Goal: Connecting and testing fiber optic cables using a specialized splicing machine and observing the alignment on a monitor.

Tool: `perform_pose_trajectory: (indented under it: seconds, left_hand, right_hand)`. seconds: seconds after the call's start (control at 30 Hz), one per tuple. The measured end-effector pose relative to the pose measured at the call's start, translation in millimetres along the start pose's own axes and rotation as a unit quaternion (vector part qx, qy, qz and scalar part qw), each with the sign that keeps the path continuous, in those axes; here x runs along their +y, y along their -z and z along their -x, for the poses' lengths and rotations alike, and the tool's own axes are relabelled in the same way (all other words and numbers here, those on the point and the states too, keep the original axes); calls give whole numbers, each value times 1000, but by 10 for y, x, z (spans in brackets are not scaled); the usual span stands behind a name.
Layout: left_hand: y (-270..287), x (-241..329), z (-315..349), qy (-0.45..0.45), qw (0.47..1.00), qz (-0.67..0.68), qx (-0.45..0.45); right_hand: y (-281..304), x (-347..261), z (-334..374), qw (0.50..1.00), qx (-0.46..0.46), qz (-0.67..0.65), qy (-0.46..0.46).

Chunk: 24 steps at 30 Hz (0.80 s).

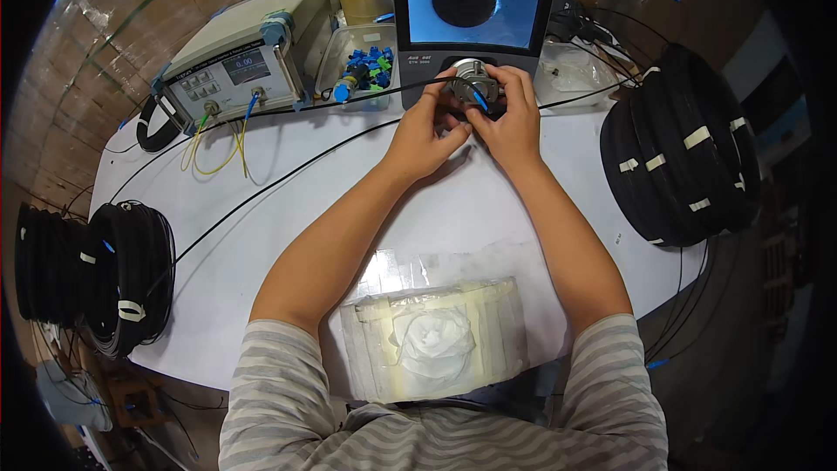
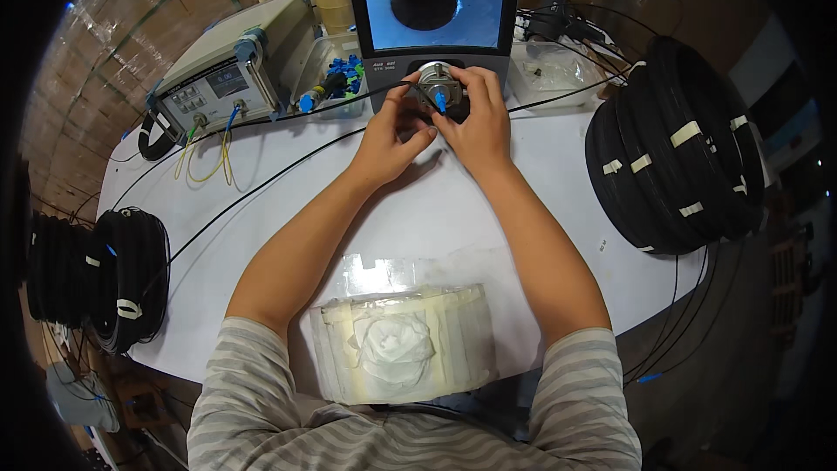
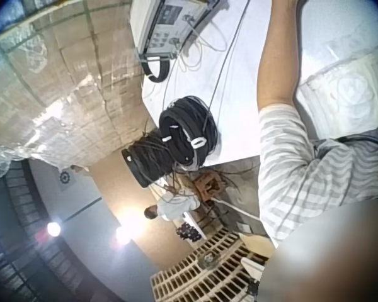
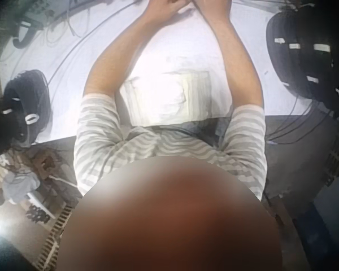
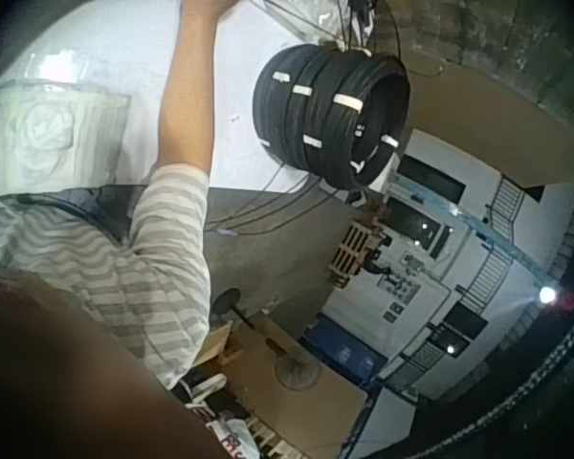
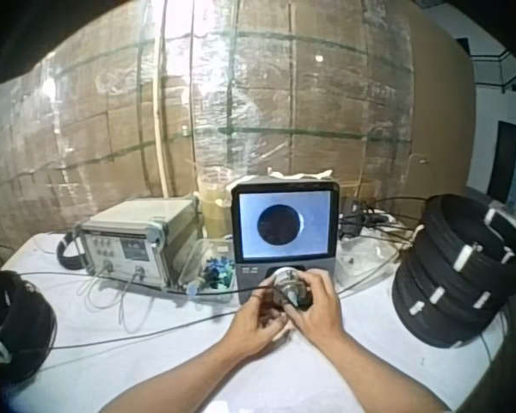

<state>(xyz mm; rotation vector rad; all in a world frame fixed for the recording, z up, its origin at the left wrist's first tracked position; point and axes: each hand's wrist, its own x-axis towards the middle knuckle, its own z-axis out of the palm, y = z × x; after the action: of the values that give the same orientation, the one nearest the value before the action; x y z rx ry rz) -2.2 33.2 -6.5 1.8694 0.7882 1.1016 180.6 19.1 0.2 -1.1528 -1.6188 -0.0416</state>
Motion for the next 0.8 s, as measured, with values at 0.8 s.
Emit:
perform_pose_trajectory:
  seconds: [0.8]
  left_hand:
    - [-16,1,3,24,999,40,13]
  right_hand:
    - [1,-24,11,1000,0,-14,-9]
